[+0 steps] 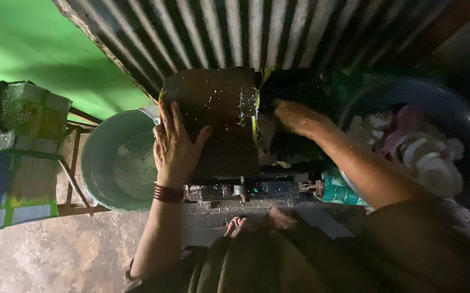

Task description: The person feeds white coconut pieces into a rotating grater using their right hand while holding a pink plastic spoon in their left hand. The grated coconut falls into a basin below.

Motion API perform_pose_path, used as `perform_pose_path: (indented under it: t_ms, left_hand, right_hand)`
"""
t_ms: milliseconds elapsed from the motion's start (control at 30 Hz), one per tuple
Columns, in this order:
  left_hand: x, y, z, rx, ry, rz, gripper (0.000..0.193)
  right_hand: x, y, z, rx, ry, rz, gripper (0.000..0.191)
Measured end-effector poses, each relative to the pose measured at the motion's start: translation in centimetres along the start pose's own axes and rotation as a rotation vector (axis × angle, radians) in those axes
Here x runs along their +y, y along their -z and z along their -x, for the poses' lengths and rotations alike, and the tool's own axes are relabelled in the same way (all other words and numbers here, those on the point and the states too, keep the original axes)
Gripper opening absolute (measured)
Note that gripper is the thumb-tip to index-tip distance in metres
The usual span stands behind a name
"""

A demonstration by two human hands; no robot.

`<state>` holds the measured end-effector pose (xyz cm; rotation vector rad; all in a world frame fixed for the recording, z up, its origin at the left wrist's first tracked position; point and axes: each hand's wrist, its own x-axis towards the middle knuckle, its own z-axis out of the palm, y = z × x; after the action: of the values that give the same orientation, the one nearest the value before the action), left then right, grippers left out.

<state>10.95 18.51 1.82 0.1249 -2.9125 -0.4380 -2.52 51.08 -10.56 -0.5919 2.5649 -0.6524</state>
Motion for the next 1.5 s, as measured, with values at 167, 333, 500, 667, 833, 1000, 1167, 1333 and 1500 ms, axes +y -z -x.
perform_pose_path:
  t_ms: [167, 333, 500, 667, 833, 1000, 1167, 1333, 1500]
  left_hand:
    - [0.2, -0.2, 0.2, 0.037, -0.024, -0.005, 0.101]
    - [0.6, -0.1, 0.7, 0.056, -0.029, -0.027, 0.099]
    - [1.4, -0.1, 1.0, 0.029, -0.007, 0.0, 0.099]
    - [2.2, -0.3, 0.9, 0.018, 0.036, -0.015, 0.1]
    - [2.2, -0.4, 0.7, 0.016, 0.034, -0.002, 0.102]
    - [1.8, -0.5, 0.7, 0.051, 0.004, -0.062, 0.101]
    - [1.3, -0.2, 0.9, 0.047, 0.004, -0.01, 0.099]
    - [0.7, 0.0, 1.3, 0.049, -0.006, -0.013, 0.099]
    - [-0.1, -0.2, 1.6, 0.124, -0.054, -0.013, 0.099]
  right_hand:
    - [-0.5, -0.8, 0.4, 0.058, 0.084, 0.024, 0.031]
    - [-0.6, -1.2, 1.1, 0.141, 0.369, 0.458, 0.022]
    - [-0.8, 1.2, 3.9, 0.089, 0.096, 0.208, 0.02]
    - [-1.3, 2.3, 4.0, -0.017, 0.158, 0.332, 0.016]
    - [-0.5, 1.2, 2.2, -0.017, 0.211, 0.401, 0.016]
    - [-0.1, -0.1, 2.0, 0.063, 0.33, 0.488, 0.012]
    - [-0.7, -1.1, 1.6, -0.021, 0.26, 0.409, 0.018]
    - [-2.0, -1.4, 1.6, -0.004, 0.291, 0.526, 0.019]
    - [-3.7, -1.1, 2.8, 0.056, 0.261, 0.458, 0.02]
